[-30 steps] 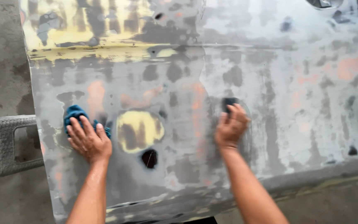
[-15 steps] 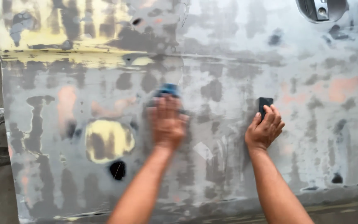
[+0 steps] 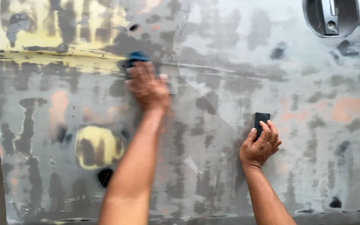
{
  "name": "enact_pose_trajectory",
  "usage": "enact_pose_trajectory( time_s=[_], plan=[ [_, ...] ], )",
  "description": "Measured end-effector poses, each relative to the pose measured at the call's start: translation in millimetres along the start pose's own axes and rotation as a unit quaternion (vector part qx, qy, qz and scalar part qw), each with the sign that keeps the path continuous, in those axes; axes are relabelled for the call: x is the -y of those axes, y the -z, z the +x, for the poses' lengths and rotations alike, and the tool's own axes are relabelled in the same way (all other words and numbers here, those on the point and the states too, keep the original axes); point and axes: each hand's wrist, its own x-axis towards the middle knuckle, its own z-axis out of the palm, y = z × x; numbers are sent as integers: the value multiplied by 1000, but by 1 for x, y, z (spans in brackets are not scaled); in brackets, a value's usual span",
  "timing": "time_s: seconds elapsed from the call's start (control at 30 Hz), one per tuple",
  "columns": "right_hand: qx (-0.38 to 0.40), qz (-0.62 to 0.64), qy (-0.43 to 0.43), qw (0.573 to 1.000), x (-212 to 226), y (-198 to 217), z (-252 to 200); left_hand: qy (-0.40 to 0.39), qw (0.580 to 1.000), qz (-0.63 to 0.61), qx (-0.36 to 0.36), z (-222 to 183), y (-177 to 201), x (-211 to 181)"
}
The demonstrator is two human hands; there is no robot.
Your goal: The person scrubs a large, flat metal sheet with a blue cloth and a black sanding block. They repeatedly wipe the surface, dip the cloth into a green bucket of water, and continue scrubbing different sections of the sheet, including the edges and a recessed area.
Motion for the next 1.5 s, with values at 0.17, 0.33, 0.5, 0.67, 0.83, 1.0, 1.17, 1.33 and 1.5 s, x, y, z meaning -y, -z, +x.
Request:
enact_pose_trajectory(
  time_s=[0.17,0.33,0.5,0.67,0.83,1.0,1.17,1.33,1.5],
  plan=[
    [-6,12,2,1000,-4,2,3,-319,929,61,179,-89,-13,-154],
    [-11,23,19,999,-10,1,2,-449,846,73,278,-72,-13,-141],
    [1,22,1,1000,-5,2,2,-115,989,85,24,18,-4,49],
    [-7,9,-5,1000,-1,2,2,56,998,35,-4,-36,27,94],
    [-4,4,2,1000,-5,0,1,-178,982,-56,29,-175,12,-35],
    [-10,4,17,1000,-12,-3,1,-504,816,-123,254,-305,-11,-15],
    [1,21,6,1000,-5,-1,0,-187,981,-2,53,-217,51,144],
    [-27,1,62,998,33,-12,-23,116,991,36,-59,-233,66,209],
    [165,100,407,893,160,-17,-150,-120,992,1,35,-296,79,196]
  ],
)
